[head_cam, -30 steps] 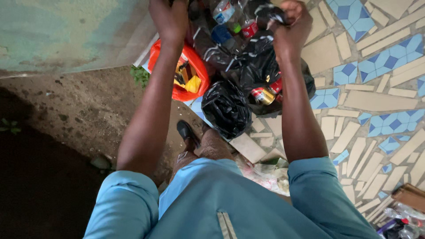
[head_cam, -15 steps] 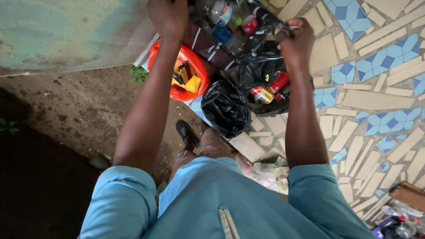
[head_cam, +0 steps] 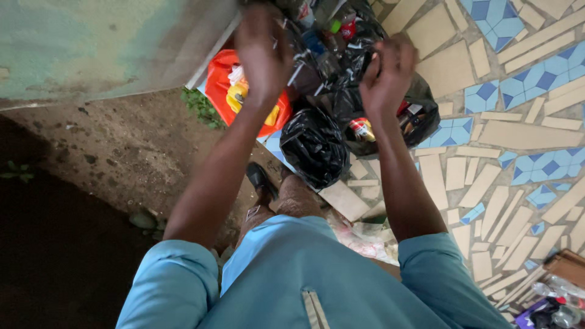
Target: The person picks up plastic bottles, cans, and other debris by hand and places them into black plastic bags.
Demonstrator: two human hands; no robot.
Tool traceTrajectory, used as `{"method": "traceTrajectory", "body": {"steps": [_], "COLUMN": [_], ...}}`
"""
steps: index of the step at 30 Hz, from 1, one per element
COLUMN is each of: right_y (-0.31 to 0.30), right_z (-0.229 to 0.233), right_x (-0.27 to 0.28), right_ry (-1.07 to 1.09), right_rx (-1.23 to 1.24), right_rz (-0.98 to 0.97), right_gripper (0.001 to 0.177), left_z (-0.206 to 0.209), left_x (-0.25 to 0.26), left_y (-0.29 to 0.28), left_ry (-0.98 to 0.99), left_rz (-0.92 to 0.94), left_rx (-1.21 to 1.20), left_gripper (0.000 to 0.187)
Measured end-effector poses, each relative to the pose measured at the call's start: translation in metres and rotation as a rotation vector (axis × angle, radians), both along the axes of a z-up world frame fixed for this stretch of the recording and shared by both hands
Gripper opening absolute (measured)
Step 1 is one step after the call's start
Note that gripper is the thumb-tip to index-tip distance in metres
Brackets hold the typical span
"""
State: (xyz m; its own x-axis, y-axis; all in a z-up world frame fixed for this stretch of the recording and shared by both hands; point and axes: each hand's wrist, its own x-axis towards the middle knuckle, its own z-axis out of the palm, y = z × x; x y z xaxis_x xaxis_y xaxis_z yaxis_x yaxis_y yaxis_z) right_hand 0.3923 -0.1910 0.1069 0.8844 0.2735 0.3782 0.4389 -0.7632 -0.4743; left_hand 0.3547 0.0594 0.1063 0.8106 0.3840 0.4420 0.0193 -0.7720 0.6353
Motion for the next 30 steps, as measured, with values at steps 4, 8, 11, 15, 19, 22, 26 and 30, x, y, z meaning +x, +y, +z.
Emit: {"method": "traceTrajectory", "body": {"steps": [4,8,11,15,19,22,26,30], "right_y": [0.015,0.017,0.014,0.016,0.019,0.019,0.014,-0.001], "right_z": [-0.007,-0.007,-0.006,-0.004,0.001,0.005,0.007,0.0], "right_x": [-0.009,-0.023,-0.029,-0.04,-0.052,-0.068,-0.102,-0.137], "right_ry": [-0.08,0.06,0.077,0.192,0.163,0.151,0.171,0.29], "right_rx": [-0.014,0.01,0.02,0.023,0.072,0.124,0.166,0.166], "right_rz": [0.082,0.164,0.183,0.179,0.187,0.187,0.149,0.106], "right_gripper": [0.032,0.018,0.018,0.016,0.012,0.013,0.017,0.015], "left_z": [-0.035,-0.072,-0.073,-0.065,-0.029,-0.007,0.01,0.011], "left_x": [-0.003,0.005,0.001,-0.025,-0.044,-0.064,-0.093,-0.125], "left_y": [-0.007,-0.003,0.001,0.006,-0.006,-0.031,-0.071,-0.096], "left_ry": [0.158,0.394,0.671,0.722,0.659,0.507,0.411,0.469], "left_rz": [-0.361,-0.477,-0.49,-0.462,-0.441,-0.383,-0.433,-0.449], "left_rx": [0.138,0.4,0.418,0.185,0.12,-0.022,-0.18,-0.265], "left_gripper": [0.06,0.059,0.045,0.051,0.059,0.028,0.032,0.029]}}
